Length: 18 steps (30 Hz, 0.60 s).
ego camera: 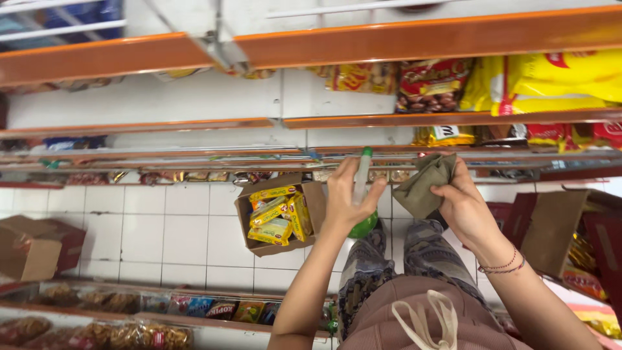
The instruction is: The person scans multiple pink milk cartons with a handheld barcode scanner and places them onto a shelf. Afterwards, they use a spray bottle and a cloth to wipe down the metal shelf edges and surfaces.
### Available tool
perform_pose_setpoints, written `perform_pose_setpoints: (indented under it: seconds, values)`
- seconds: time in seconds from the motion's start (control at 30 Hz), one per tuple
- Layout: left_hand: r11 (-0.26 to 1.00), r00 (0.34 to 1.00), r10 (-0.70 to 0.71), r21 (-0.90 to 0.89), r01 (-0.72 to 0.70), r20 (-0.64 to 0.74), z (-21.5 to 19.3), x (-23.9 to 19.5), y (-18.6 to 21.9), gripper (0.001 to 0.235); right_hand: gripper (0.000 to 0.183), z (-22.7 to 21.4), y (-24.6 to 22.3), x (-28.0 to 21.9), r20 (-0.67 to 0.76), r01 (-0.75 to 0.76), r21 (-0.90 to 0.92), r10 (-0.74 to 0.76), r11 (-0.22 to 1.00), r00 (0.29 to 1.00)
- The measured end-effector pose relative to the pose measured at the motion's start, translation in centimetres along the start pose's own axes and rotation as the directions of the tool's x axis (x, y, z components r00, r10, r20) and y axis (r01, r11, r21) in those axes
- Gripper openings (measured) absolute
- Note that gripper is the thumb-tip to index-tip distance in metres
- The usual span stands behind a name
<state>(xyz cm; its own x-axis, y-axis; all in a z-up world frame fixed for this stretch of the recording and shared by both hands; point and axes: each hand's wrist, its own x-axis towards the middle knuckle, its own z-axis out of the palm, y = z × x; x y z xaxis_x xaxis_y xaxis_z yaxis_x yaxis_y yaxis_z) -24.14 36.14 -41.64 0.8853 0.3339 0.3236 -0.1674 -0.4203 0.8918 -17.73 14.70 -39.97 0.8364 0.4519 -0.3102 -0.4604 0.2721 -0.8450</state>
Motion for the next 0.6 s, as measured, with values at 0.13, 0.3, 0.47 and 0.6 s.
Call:
perform_pose_setpoints:
  seconds: [0.13,0.3,0.47,0.6]
  values:
    - [0.999,0.992,0.054,-0.004,-0.054,0.110,3.1,0.9,0.9,0.042,0.058,-2.6,-0.2,-1.4,-0.115,0.080,0.018,-0.077,0.997,0.990]
    - [0.987,0.974,0.117,-0.130,-0.093,0.193,7.4,1.8,2.5,0.050,0.056,-5.9,-1.5,-3.2,-0.260,0.154,0.048,-0.137,0.987,0.956]
    - [0.985,0.943,0.163,-0.098,-0.140,0.289,12.8,2.8,3.8,0.049,0.052,-9.8,-2.8,-5.1,-0.371,0.204,0.084,-0.159,0.975,0.915]
    - [0.956,0.917,0.281,-0.167,-0.242,0.282,17.0,3.4,5.4,0.053,0.052,-13.0,-4.1,-6.9,-0.447,0.233,0.082,-0.173,0.969,0.878]
